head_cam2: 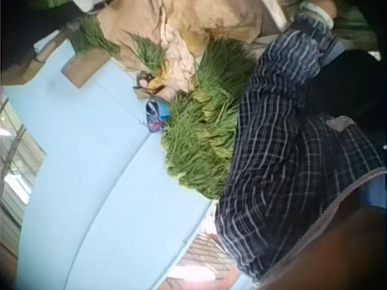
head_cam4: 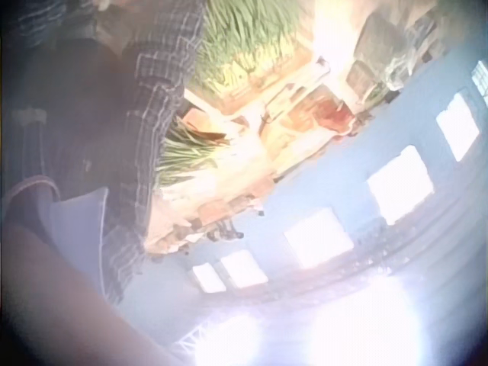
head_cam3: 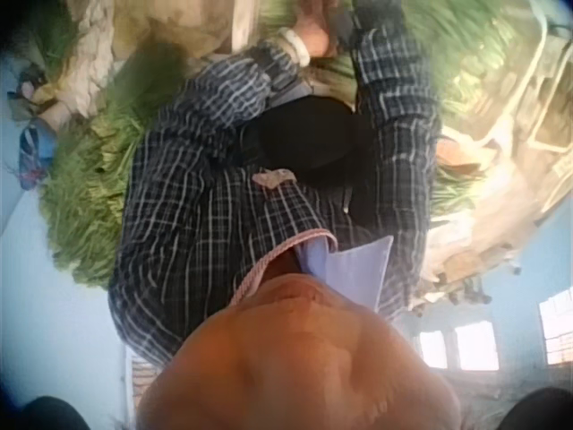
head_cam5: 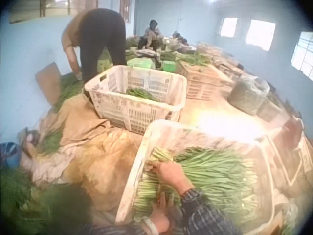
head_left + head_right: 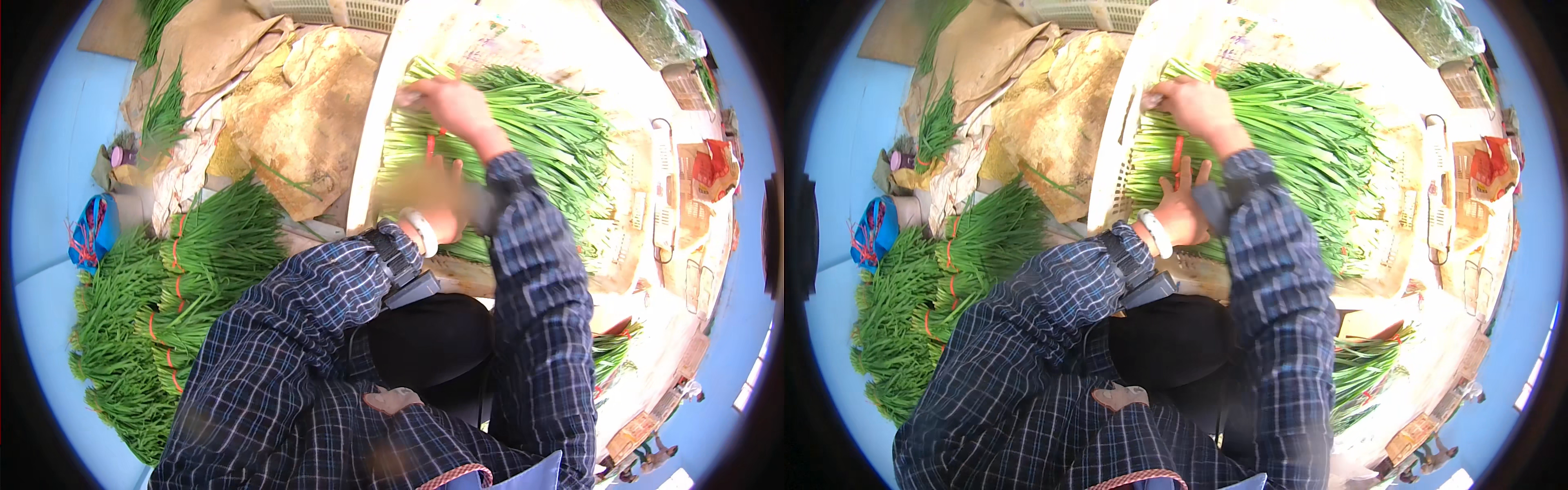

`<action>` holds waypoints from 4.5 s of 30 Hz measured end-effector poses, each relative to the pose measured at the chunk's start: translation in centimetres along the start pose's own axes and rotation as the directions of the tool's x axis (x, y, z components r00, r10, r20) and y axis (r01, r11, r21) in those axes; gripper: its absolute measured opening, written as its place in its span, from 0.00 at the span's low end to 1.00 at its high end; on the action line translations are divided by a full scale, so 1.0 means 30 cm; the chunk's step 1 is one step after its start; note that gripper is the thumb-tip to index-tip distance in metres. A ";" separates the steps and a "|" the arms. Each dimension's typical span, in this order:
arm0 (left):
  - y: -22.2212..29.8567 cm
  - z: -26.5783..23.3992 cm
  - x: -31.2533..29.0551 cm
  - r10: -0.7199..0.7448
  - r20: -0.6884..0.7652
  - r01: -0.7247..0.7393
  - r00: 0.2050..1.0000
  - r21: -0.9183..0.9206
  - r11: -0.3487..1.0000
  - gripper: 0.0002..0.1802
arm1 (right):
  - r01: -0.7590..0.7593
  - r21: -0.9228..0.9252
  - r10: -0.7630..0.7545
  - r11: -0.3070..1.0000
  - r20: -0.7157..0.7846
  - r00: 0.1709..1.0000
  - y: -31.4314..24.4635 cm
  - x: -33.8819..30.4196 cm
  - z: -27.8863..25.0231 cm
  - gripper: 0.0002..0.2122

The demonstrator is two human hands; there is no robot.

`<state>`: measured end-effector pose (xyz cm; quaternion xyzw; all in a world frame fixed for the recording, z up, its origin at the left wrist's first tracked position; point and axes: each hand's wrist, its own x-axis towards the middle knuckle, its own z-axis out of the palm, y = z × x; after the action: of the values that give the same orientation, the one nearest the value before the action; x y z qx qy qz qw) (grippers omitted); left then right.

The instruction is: Bundling and tying green vegetables with red bands.

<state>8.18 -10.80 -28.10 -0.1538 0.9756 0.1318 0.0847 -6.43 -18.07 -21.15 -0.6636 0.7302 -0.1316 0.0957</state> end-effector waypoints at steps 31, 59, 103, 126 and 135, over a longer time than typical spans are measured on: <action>-0.120 -0.103 0.503 0.284 -0.179 -0.321 0.942 -0.236 0.917 0.39 | -0.417 0.867 0.788 0.274 -0.451 -0.419 -0.512 -2.459 -0.258 0.22; -1.329 0.401 -1.467 -0.897 0.385 0.472 -0.217 -0.763 -0.442 0.54 | -0.717 0.503 0.867 0.483 -0.390 0.311 -0.435 -1.485 -0.416 0.25; -0.625 -0.619 -0.867 -0.464 -0.319 -0.382 0.827 -0.923 -0.045 0.31 | 0.249 0.619 0.051 0.745 -0.425 0.904 -1.016 -0.024 -0.352 0.62; -0.550 -0.652 -0.787 -0.311 -0.236 -0.291 0.921 -0.946 -0.141 0.42 | 0.191 0.964 0.356 0.185 -0.247 0.901 -0.836 -0.169 -0.341 0.07; -0.668 -0.568 -0.741 -0.277 -0.359 -0.422 0.891 -0.880 -0.217 0.40 | 0.690 0.640 0.633 0.339 -0.697 0.336 -0.666 -0.367 -0.576 0.05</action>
<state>33.37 -27.86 -11.95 -0.1245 0.4958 0.8062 -0.2977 8.12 -7.67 1.20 -0.2727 0.3876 -0.8805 0.0132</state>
